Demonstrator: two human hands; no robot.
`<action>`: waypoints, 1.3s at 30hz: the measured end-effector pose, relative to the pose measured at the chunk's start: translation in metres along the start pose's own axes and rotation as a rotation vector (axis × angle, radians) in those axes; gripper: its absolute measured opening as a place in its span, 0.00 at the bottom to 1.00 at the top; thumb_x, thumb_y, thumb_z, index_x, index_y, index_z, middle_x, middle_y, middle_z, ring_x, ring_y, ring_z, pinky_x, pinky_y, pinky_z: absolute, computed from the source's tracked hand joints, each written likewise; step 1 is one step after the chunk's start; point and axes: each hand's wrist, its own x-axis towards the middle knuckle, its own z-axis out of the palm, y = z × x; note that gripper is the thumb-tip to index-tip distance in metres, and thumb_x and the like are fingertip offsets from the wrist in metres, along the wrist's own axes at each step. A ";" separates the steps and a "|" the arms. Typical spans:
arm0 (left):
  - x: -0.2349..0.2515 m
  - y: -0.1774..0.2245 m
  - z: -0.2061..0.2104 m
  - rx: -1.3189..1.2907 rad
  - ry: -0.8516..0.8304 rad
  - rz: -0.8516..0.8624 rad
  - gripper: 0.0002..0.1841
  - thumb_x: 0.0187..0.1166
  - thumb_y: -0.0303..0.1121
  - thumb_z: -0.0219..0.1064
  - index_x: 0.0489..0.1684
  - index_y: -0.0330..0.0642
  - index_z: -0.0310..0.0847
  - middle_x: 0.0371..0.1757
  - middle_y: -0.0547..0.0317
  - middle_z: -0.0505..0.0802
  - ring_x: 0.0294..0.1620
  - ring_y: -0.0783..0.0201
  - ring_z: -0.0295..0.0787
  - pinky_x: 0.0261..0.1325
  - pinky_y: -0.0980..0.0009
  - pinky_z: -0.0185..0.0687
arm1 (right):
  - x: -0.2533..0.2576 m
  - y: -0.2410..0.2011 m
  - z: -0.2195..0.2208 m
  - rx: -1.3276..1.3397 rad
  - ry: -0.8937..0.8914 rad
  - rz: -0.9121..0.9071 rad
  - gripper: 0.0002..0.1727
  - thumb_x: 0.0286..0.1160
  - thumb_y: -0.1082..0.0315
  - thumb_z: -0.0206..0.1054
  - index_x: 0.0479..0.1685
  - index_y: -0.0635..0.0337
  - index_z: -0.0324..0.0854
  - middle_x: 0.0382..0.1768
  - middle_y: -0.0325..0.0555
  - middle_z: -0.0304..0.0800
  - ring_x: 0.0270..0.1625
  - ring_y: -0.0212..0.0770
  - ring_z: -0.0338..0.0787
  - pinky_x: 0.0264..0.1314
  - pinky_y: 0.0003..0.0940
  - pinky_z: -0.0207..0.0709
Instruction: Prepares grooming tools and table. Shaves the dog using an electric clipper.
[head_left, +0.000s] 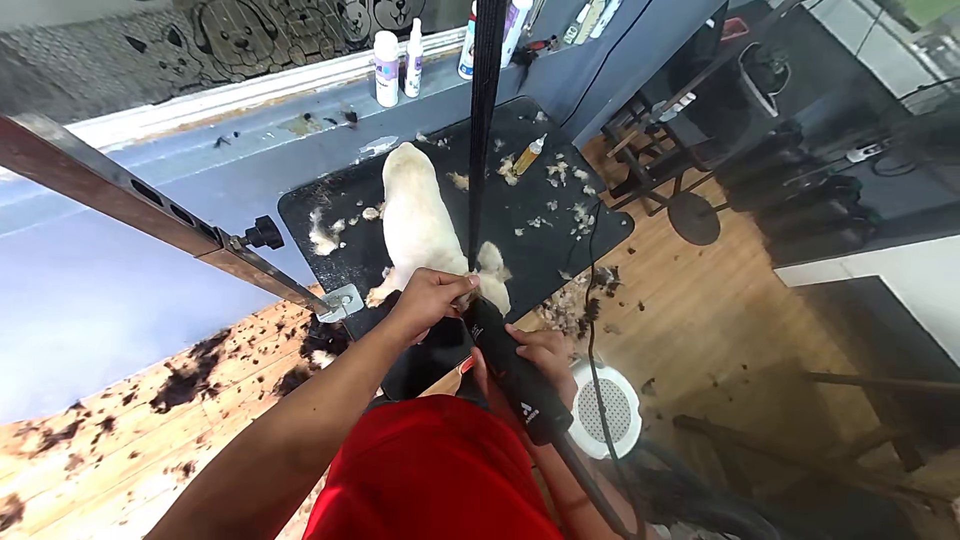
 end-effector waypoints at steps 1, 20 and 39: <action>0.000 -0.001 0.001 -0.008 0.005 -0.001 0.15 0.84 0.40 0.69 0.41 0.34 0.94 0.37 0.49 0.95 0.36 0.61 0.93 0.44 0.62 0.92 | 0.000 0.000 0.002 -0.014 0.002 0.011 0.24 0.55 0.57 0.87 0.46 0.50 0.80 0.48 0.41 0.91 0.50 0.41 0.90 0.53 0.39 0.86; -0.006 -0.011 0.000 -0.275 0.000 -0.050 0.27 0.92 0.47 0.45 0.47 0.37 0.90 0.42 0.52 0.95 0.42 0.60 0.93 0.48 0.60 0.90 | 0.015 0.004 0.012 0.095 -0.105 0.077 0.23 0.55 0.60 0.87 0.47 0.51 0.81 0.50 0.42 0.91 0.55 0.41 0.89 0.57 0.38 0.86; -0.027 -0.066 -0.018 -0.245 0.183 0.491 0.16 0.73 0.28 0.67 0.59 0.37 0.88 0.60 0.50 0.91 0.60 0.56 0.89 0.63 0.58 0.87 | 0.027 0.048 -0.059 1.171 -0.037 1.012 0.33 0.66 0.58 0.82 0.73 0.49 0.76 0.62 0.54 0.90 0.61 0.49 0.92 0.63 0.48 0.87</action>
